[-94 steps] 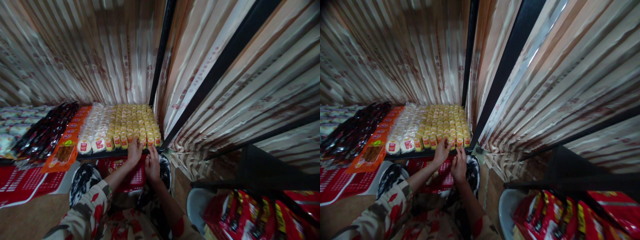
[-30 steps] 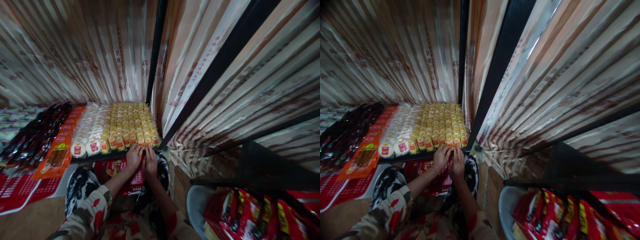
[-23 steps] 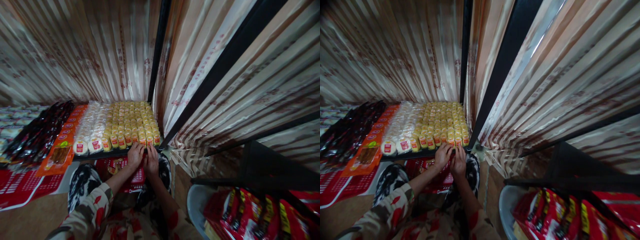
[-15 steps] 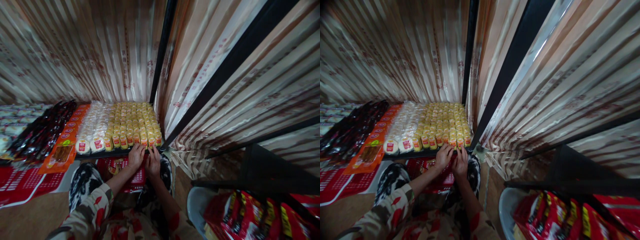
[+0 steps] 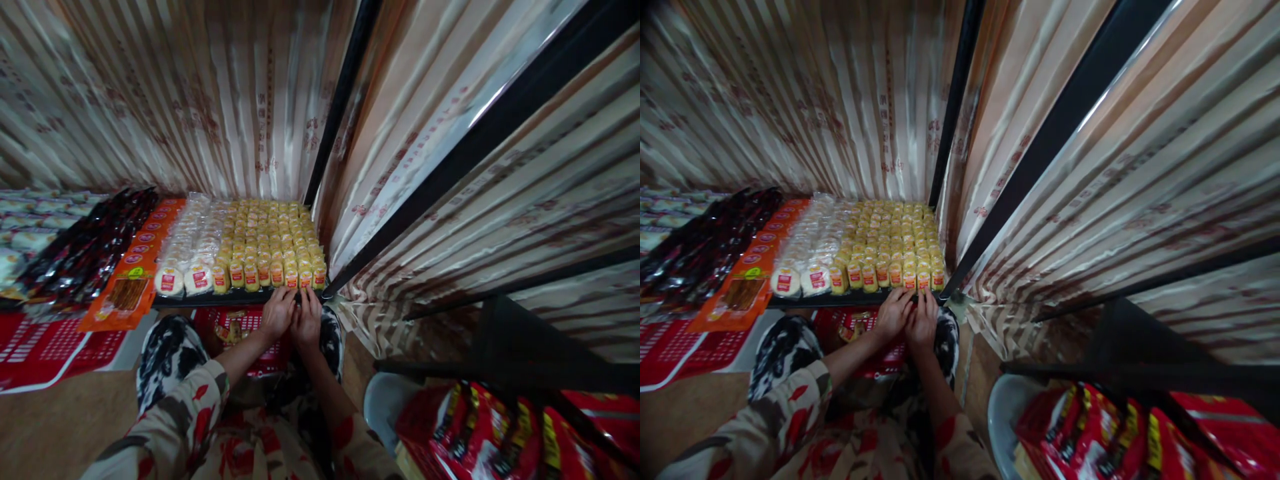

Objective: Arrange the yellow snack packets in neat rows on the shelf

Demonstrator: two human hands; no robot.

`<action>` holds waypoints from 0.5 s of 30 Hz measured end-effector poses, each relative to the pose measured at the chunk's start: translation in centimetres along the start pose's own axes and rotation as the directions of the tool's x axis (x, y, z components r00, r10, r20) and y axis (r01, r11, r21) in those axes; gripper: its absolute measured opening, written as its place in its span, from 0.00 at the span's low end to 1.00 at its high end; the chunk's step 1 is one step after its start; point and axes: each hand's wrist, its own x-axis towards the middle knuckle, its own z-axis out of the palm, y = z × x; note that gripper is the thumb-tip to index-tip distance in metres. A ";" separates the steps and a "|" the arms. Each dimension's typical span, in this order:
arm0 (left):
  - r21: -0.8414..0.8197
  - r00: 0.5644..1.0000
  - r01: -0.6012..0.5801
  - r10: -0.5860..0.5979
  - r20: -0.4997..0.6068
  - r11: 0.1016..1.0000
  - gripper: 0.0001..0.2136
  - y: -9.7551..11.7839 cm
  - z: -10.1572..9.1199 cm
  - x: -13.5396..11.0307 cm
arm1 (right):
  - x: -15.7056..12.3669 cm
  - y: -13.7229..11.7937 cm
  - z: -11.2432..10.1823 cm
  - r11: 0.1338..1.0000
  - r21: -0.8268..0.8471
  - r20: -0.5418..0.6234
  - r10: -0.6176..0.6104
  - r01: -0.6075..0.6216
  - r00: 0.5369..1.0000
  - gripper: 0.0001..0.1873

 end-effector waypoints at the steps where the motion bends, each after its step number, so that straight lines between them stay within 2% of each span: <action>1: -0.010 1.000 0.008 -0.008 -0.012 1.000 0.15 0.0 0.1 0.1 | 0.0 0.0 0.0 1.000 -0.007 0.000 0.002 -0.002 1.000 0.24; 6: -0.032 0.998 -0.008 0.006 -0.060 0.999 0.14 -0.7 0.4 0.6 | 0.2 0.1 0.2 0.999 -0.032 -0.004 -0.010 0.010 1.000 0.25; 10: -0.031 0.997 -0.046 0.044 -0.057 0.998 0.14 -1.1 0.5 0.7 | 0.3 0.0 0.3 0.999 -0.043 -0.023 -0.032 0.031 0.999 0.25; 15: -0.017 0.999 -0.025 0.024 -0.036 1.000 0.15 -1.0 0.2 0.4 | 0.3 -0.1 0.2 0.999 -0.039 -0.020 -0.017 0.016 1.000 0.24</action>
